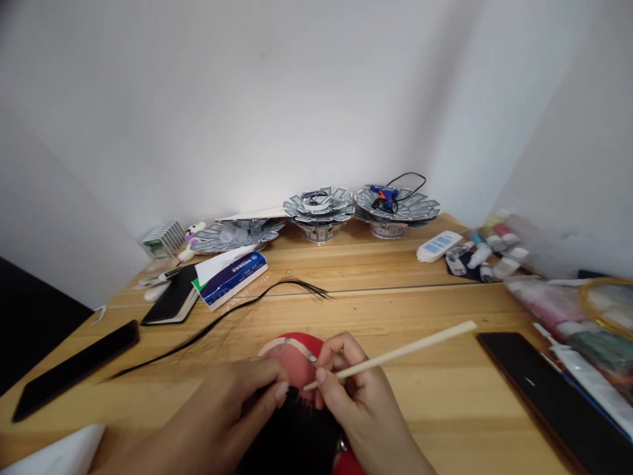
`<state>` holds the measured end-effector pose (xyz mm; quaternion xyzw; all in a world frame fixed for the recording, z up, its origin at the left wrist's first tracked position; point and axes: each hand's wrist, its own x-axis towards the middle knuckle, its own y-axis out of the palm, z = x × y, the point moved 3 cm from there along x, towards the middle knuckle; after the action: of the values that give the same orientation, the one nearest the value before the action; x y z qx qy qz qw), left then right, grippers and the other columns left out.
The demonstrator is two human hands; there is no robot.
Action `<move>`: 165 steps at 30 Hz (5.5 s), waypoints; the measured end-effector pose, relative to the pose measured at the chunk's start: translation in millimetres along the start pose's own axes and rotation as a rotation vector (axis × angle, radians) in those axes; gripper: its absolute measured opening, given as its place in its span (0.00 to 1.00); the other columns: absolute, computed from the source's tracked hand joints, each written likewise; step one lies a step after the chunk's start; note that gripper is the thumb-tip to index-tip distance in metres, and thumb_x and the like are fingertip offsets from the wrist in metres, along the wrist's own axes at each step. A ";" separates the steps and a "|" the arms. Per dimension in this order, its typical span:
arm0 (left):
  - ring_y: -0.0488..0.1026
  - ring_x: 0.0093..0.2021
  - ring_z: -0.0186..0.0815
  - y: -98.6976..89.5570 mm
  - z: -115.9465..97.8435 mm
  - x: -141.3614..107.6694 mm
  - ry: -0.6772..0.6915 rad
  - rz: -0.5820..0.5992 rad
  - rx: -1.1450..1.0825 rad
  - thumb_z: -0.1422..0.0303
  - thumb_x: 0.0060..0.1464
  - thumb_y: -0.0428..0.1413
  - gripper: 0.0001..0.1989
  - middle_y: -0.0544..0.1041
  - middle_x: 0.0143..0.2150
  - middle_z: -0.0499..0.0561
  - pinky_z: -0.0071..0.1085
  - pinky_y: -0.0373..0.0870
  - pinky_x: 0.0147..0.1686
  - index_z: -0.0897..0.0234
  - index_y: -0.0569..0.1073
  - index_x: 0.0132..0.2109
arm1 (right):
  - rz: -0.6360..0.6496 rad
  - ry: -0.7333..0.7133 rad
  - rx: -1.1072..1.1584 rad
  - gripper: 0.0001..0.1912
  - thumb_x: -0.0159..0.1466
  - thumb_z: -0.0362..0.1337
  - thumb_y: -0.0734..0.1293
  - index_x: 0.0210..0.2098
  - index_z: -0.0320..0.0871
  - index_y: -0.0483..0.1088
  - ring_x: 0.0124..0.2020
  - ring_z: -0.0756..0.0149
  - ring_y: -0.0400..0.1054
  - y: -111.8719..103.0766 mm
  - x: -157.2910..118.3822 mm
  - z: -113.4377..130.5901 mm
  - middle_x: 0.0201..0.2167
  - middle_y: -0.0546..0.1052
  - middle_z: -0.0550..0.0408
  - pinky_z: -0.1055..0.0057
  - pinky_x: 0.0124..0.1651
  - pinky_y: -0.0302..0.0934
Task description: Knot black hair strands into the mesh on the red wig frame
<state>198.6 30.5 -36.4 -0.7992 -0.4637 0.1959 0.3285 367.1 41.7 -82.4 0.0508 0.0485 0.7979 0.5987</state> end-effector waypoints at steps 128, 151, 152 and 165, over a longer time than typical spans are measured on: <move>0.57 0.23 0.25 6.1 19.4 -2.3 -0.277 -0.064 -0.855 0.47 0.54 0.59 0.25 0.72 0.32 0.49 0.23 0.51 0.21 0.68 0.74 0.32 | -0.035 0.110 -0.056 0.16 0.64 0.49 0.68 0.31 0.42 0.76 0.23 0.70 0.63 -1.9 -3.0 2.1 0.18 0.68 0.62 0.75 0.28 0.56; 0.57 0.22 0.25 7.8 23.1 -1.5 -0.247 -0.078 -0.861 0.48 0.56 0.58 0.23 0.69 0.28 0.45 0.24 0.51 0.20 0.66 0.73 0.32 | -0.001 0.177 0.027 0.20 0.61 0.53 0.70 0.31 0.40 0.75 0.17 0.76 0.55 -0.7 2.5 7.2 0.20 0.73 0.57 0.77 0.20 0.45; 0.57 0.22 0.25 8.0 23.3 -1.8 -0.248 -0.076 -0.863 0.48 0.56 0.59 0.23 0.69 0.28 0.46 0.24 0.51 0.21 0.66 0.73 0.32 | 0.001 0.173 0.020 0.21 0.61 0.53 0.70 0.31 0.39 0.75 0.17 0.76 0.55 -0.2 2.4 7.9 0.20 0.73 0.57 0.77 0.20 0.45; 0.58 0.24 0.28 3.6 21.0 -4.2 -0.236 0.015 -0.785 0.48 0.57 0.57 0.23 0.68 0.28 0.46 0.25 0.52 0.23 0.66 0.74 0.33 | -0.046 0.158 -0.064 0.29 0.60 0.61 0.68 0.22 0.41 0.69 0.16 0.75 0.55 2.4 -0.7 9.4 0.15 0.68 0.60 0.76 0.21 0.47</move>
<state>185.9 32.8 -53.8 -0.8392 -0.5319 0.0969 -0.0581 366.3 40.6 -72.8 -0.0325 0.0711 0.7864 0.6127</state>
